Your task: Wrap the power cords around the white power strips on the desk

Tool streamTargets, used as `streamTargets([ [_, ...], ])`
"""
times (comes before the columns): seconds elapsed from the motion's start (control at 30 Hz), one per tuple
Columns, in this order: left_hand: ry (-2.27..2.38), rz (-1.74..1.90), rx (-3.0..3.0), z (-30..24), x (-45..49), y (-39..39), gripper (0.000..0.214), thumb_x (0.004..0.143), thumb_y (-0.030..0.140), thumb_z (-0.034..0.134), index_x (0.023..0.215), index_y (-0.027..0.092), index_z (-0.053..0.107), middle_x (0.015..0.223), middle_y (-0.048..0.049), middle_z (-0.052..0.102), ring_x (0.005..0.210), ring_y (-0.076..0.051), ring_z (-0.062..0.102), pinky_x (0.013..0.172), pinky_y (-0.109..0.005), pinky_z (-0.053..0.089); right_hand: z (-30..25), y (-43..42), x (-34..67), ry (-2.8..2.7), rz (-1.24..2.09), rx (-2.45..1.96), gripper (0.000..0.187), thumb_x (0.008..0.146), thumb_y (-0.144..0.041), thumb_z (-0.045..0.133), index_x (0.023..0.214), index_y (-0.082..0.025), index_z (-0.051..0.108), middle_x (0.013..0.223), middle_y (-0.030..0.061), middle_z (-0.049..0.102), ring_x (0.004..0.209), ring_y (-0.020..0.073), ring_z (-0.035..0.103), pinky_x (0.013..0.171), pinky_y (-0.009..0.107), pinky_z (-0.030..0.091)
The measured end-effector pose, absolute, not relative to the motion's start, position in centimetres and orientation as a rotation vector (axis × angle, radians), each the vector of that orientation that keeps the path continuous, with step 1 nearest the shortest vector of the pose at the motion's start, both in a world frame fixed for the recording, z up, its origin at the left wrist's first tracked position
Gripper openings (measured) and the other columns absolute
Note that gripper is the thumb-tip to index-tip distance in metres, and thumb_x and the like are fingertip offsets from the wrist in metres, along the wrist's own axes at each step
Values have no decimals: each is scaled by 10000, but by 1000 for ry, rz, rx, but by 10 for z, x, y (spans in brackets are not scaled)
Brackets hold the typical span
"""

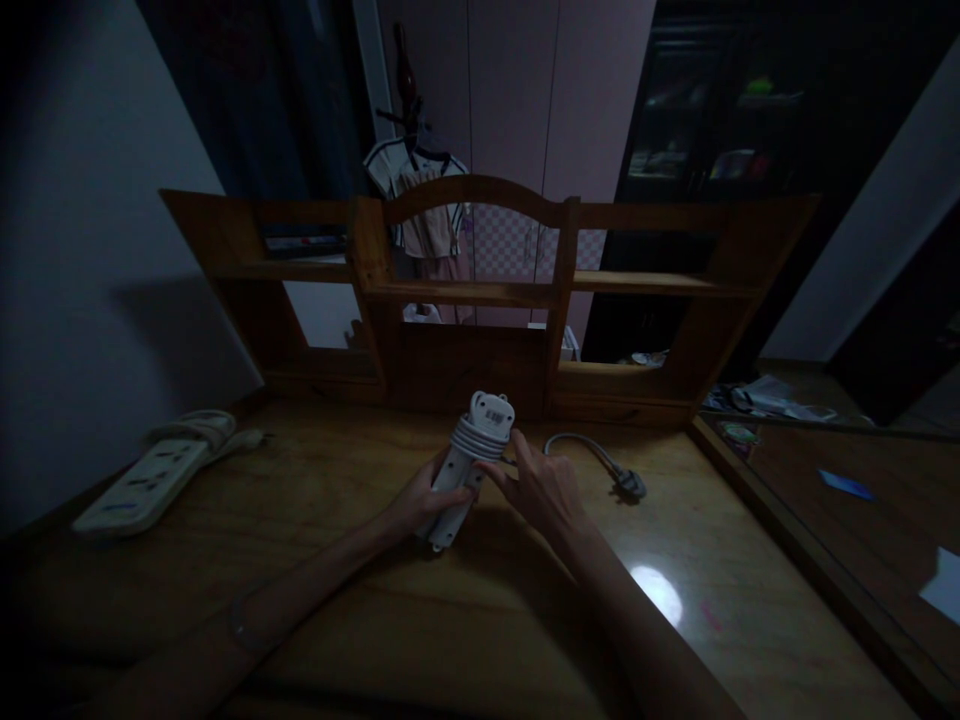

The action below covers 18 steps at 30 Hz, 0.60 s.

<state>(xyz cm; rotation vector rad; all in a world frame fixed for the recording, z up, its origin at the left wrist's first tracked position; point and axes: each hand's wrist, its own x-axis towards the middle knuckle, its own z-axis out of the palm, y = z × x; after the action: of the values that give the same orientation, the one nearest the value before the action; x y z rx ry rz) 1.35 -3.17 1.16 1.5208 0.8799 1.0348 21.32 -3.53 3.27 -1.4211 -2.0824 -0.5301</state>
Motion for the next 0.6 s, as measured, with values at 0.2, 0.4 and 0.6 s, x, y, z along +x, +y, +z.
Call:
streamTargets([
  [0.2,899,1040,1506,9,13,-30,489,693,257,692,1149,162,540,932,-59,666,822,-196,629,744,-308,499,31,-33,214,-2108,-541,-1405,497,923,-559,384,1127,-144,567,784,108,704,556,187,616,486,275,217],
  [0.4,896,1041,1512,8,14,-29,494,694,260,689,1153,163,531,958,-58,656,835,-192,623,743,-298,501,29,-32,216,-2118,-551,-1394,522,915,-571,401,1145,-129,559,846,121,707,579,188,625,484,280,227],
  [0.6,913,1039,1535,9,13,-30,499,688,255,691,1153,156,540,970,-59,652,860,-200,617,758,-297,493,31,-32,216,-2125,-553,-1396,540,913,-583,393,1131,-122,570,795,115,705,573,192,622,493,279,226],
])
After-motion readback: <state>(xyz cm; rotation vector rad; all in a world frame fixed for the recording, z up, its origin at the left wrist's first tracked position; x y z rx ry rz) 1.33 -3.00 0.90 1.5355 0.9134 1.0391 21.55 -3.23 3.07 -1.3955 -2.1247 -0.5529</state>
